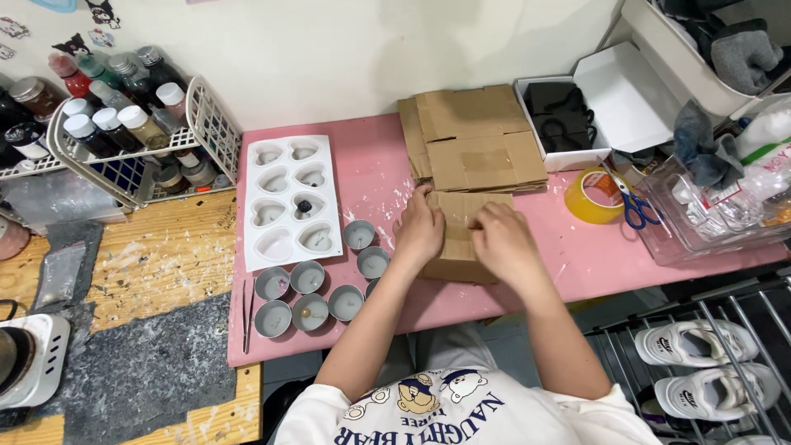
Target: The person arranges metal candle molds on the worktable, folds and assembles cardboard boxes, places a black item into an assembled box, and handles a white silicone mold tray with small dark pieces in its cavities.
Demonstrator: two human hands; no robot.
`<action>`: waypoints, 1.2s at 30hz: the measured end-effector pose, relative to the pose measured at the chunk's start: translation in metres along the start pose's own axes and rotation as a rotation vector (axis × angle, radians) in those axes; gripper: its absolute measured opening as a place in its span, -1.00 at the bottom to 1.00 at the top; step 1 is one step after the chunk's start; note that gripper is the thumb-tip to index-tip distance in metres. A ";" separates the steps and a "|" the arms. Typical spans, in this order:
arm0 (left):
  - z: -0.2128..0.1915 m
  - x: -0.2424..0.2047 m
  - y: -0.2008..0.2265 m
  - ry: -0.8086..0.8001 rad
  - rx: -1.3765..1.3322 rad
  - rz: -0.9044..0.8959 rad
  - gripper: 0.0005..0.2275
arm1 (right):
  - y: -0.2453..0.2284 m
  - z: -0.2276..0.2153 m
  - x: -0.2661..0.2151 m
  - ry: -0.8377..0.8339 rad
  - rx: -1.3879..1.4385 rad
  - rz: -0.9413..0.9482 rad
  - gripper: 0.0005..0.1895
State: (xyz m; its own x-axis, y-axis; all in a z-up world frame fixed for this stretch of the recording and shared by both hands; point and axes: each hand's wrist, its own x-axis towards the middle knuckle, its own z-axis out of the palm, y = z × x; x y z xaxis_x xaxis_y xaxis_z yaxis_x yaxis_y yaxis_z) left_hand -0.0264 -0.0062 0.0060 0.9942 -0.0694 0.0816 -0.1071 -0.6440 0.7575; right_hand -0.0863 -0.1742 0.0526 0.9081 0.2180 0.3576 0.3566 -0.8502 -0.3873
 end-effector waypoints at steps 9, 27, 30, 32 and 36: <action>-0.005 0.002 0.001 -0.039 -0.065 0.053 -0.36 | 0.047 -0.028 -0.021 -0.169 0.530 0.055 0.07; -0.121 -0.078 0.003 0.375 -0.320 0.468 -0.61 | 0.011 0.009 0.038 0.349 0.470 0.073 0.05; -0.119 -0.087 -0.020 0.312 -0.403 0.470 -0.69 | -0.021 0.052 0.096 0.393 0.380 -0.047 -0.01; -0.119 -0.098 -0.031 0.245 -0.415 0.445 -0.73 | -0.032 0.090 0.123 0.420 0.368 -0.012 -0.02; -0.122 -0.109 -0.045 0.105 -0.405 0.388 -0.81 | -0.052 0.136 0.162 0.527 0.257 0.062 0.00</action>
State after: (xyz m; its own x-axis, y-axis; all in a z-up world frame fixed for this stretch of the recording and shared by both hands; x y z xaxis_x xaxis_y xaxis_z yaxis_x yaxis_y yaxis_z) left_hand -0.1301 0.1234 0.0426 0.8789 -0.1531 0.4517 -0.4765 -0.2417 0.8453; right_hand 0.0723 -0.0293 0.0153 0.7211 -0.1519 0.6760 0.4076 -0.6959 -0.5913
